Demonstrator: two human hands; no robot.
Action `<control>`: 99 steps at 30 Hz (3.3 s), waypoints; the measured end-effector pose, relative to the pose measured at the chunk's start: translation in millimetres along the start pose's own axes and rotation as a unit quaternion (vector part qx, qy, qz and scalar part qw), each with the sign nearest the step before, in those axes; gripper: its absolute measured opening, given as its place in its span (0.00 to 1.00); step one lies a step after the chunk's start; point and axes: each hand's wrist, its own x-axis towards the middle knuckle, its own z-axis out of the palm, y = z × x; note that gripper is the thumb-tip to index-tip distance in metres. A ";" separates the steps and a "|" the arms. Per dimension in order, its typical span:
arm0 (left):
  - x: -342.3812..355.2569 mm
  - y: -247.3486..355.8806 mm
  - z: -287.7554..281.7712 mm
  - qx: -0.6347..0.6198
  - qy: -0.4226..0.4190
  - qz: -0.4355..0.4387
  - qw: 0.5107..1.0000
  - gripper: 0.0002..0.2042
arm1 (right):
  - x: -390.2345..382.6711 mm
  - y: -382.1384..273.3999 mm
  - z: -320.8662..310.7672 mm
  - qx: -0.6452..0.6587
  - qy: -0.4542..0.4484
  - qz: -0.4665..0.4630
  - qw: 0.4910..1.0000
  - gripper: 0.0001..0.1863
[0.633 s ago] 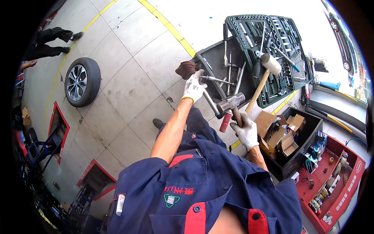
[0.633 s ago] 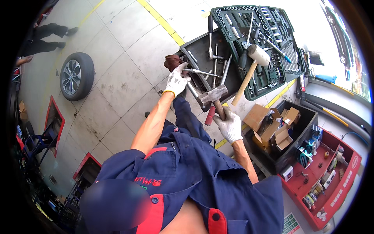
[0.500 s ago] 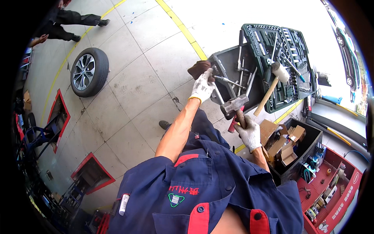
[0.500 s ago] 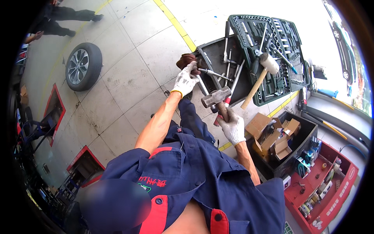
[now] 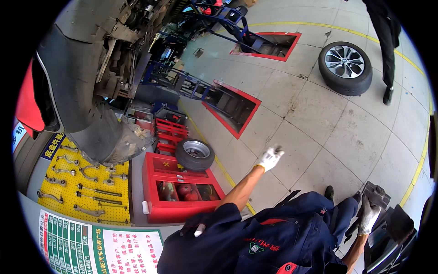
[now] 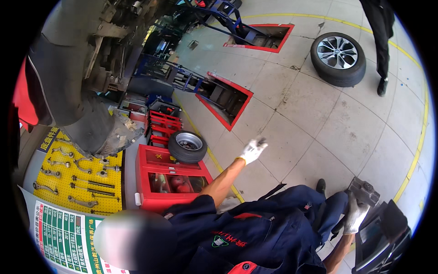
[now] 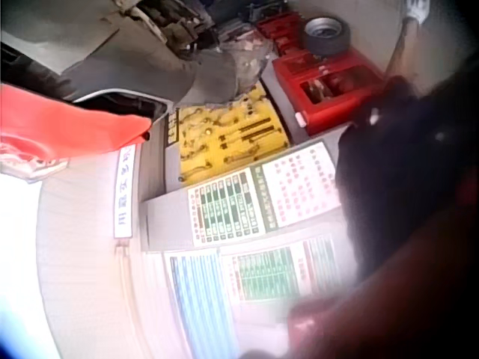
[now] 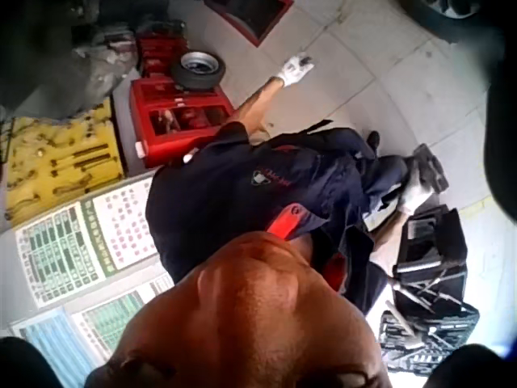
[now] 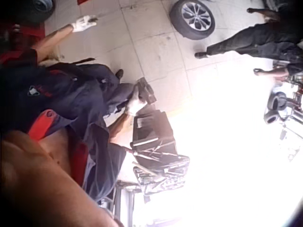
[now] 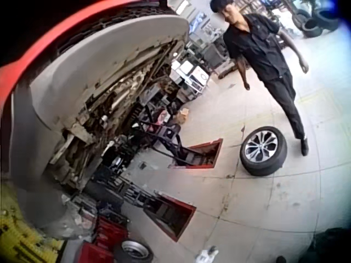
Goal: The person works under a lifted vehicle, using a hammer and wrench to loosen and tighten bolts on the suspension system. They repeatedly reach for tools, strike components, and adjust fasteners on the undercarriage.
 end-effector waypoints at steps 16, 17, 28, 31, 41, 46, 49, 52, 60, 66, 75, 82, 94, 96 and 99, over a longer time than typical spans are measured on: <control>145.1 -205.3 -203.3 -0.134 0.181 -0.209 0.952 0.12 | 194.1 -37.9 417.3 -0.223 -0.297 -0.048 0.927 0.21; 148.9 -218.4 -183.8 -0.140 0.188 -0.231 0.944 0.13 | 211.0 -51.3 442.1 -0.234 -0.327 -0.056 0.914 0.21; 320.2 -352.3 -57.7 -0.362 0.275 -0.238 0.858 0.16 | 248.9 -112.2 722.9 -0.402 -0.359 -0.092 0.837 0.20; 386.9 -438.3 -61.5 -0.453 0.255 -0.211 0.828 0.18 | 251.3 -87.5 795.0 -0.444 -0.318 -0.084 0.833 0.20; 611.1 -536.5 -333.2 -0.524 0.272 0.149 0.793 0.19 | 96.4 -146.8 1151.6 -0.353 -0.254 -0.212 0.875 0.18; 621.6 -504.3 -408.5 -0.577 0.253 0.247 0.736 0.20 | 44.3 -201.0 1247.1 -0.299 -0.240 -0.253 0.888 0.17; 619.3 -482.7 -433.3 -0.606 0.232 0.278 0.708 0.21 | 29.2 -232.6 1281.0 -0.317 -0.188 -0.259 0.893 0.17; 619.2 -471.1 -454.1 -0.623 0.222 0.291 0.691 0.22 | 26.7 -259.8 1311.4 -0.256 -0.222 -0.254 0.906 0.18; 644.5 -458.4 -519.0 -0.630 0.278 0.305 0.657 0.25 | 25.8 -365.0 1400.4 -0.178 -0.332 -0.348 0.858 0.21; 701.2 -445.9 -592.3 -0.587 0.281 0.408 0.640 0.29 | 17.3 -454.9 1446.2 -0.191 -0.268 -0.574 0.750 0.16; 688.2 -474.2 -795.8 -0.396 0.200 0.558 0.701 0.19 | 23.2 -521.2 1429.5 -0.206 -0.134 -0.709 0.661 0.31; 735.4 -503.4 -962.0 -0.054 0.621 0.540 0.565 0.17 | -52.0 -564.7 1447.2 -0.326 0.027 -0.771 0.547 0.27; 758.2 -445.4 -1020.6 -0.308 0.431 0.638 0.559 0.11 | -152.1 -575.7 1527.5 -0.273 0.104 -0.828 0.478 0.29; 748.7 -446.8 -1028.2 -0.329 0.421 0.638 0.554 0.11 | -158.7 -581.8 1533.1 -0.259 0.122 -0.836 0.468 0.29; 764.4 -428.2 -1045.6 -0.291 0.466 0.627 0.553 0.12 | -168.4 -591.3 1537.7 -0.274 0.128 -0.816 0.492 0.26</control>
